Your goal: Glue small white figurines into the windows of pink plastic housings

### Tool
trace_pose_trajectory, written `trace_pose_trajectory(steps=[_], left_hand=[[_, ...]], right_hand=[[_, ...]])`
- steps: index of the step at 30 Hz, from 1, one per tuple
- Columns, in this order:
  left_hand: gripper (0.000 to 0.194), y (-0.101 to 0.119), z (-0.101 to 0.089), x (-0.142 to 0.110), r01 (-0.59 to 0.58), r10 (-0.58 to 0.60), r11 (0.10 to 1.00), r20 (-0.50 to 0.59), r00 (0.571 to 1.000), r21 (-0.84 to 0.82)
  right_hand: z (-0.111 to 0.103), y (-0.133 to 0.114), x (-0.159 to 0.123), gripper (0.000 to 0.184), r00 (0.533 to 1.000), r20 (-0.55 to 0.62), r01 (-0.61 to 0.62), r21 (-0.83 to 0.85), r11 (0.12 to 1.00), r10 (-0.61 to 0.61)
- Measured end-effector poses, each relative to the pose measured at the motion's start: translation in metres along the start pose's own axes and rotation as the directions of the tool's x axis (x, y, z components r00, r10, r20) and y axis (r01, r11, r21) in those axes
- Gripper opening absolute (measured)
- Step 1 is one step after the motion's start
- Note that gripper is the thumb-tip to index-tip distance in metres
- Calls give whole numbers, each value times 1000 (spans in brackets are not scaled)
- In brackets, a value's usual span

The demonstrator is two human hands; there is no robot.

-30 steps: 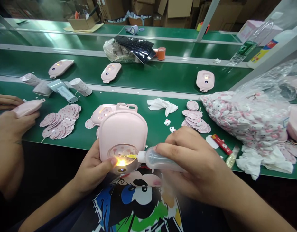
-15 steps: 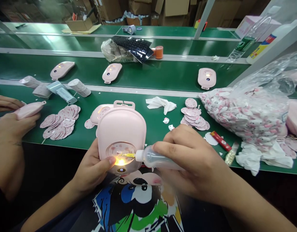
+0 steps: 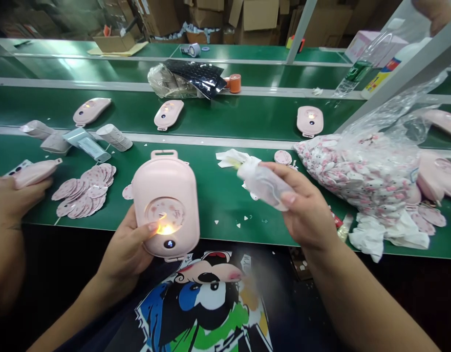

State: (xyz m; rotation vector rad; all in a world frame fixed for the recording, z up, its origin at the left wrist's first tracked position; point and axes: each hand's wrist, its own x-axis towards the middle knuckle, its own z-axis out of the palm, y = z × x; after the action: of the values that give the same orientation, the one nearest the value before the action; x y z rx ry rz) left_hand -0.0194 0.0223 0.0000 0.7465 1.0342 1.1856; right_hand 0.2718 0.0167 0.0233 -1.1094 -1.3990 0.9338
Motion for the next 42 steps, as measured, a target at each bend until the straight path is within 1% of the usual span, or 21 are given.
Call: trace_pose_trajectory(steps=[1, 2, 6, 9, 12, 14, 15, 16, 19, 21, 23, 28, 31, 32, 34, 35, 36, 37, 38, 39, 42], left_hand=[[43, 1, -2, 3, -20, 19, 1000, -34, 999, -15], [43, 3, -4, 5, -35, 34, 999, -65, 997, -26], [42, 5, -6, 11, -72, 67, 996, -98, 993, -53], [44, 3, -2, 13, -78, 74, 995, -68, 995, -66], [48, 3, -2, 14, -42, 37, 997, -73, 997, -64], [49, 5, -5, 14, -16, 11, 998, -103, 995, -55], [50, 6, -6, 14, -11, 5, 999, -114, 993, -50], [49, 7, -8, 15, -9, 4, 999, -123, 992, -44], [48, 7, -10, 18, -16, 12, 999, -120, 993, -28], [47, 6, -9, 21, -22, 19, 999, -108, 994, -26], [47, 3, -7, 24, -20, 17, 999, -84, 996, -33], [46, 0, -3, 24, 9, -10, 999, -9, 1000, -52], [44, -1, -2, 20, 24, -23, 999, 20, 1000, -47], [44, -2, -1, 19, 32, -31, 999, 30, 999, -40], [44, -5, 1, 16, 51, -50, 999, 58, 997, -17], [44, -7, 2, 15, 56, -55, 998, 75, 996, 0], [45, -9, 3, 14, 61, -63, 998, 95, 993, 19], [47, -11, 4, 13, 66, -70, 997, 124, 990, 34], [49, -13, 5, 12, 73, -79, 996, 160, 984, 46], [52, -15, 6, 11, 79, -87, 996, 198, 976, 51], [59, -19, 9, 7, 87, -94, 996, 292, 952, 38]], right_hand=[[-1, 10, 5, 31, 997, -32, -65, 64, 996, 67], [-1, 20, 9, 33, 993, -34, -108, 62, 992, 111], [20, 54, 26, 41, 993, 20, -108, -271, 956, 118], [39, 73, 36, 37, 989, 40, -107, -478, 872, 143], [38, 83, 40, 46, 982, 58, -104, -634, 766, 181], [24, 84, 38, 58, 973, 92, -84, -709, 700, 209], [15, 83, 36, 59, 965, 118, -71, -740, 669, 232], [6, 81, 34, 55, 954, 146, -58, -768, 638, 262], [-13, 76, 28, 26, 902, 213, -25, -842, 538, 375], [-16, 73, 27, 15, 870, 229, -12, -876, 482, 438], [-12, 72, 30, 12, 849, 234, -5, -894, 449, 474], [-3, 65, 34, 17, 832, 240, -4, -899, 437, 501], [5, 45, 22, 12, 820, 257, -18, -881, 472, 511], [10, 35, 17, 10, 814, 278, -22, -862, 506, 510], [23, 12, 5, 6, 819, 348, -23, -774, 632, 457], [32, 0, 0, 7, 843, 392, -17, -664, 747, 368], [41, -10, -4, 8, 883, 398, 16, -557, 831, 250], [51, -18, -6, 9, 917, 381, 76, -466, 882, 122], [61, -23, -6, 9, 938, 346, 148, -401, 904, -1], [70, -26, -6, 8, 941, 321, 226, -372, 901, -103], [88, -23, 0, 7, 924, 259, 372, -447, 813, -280]])
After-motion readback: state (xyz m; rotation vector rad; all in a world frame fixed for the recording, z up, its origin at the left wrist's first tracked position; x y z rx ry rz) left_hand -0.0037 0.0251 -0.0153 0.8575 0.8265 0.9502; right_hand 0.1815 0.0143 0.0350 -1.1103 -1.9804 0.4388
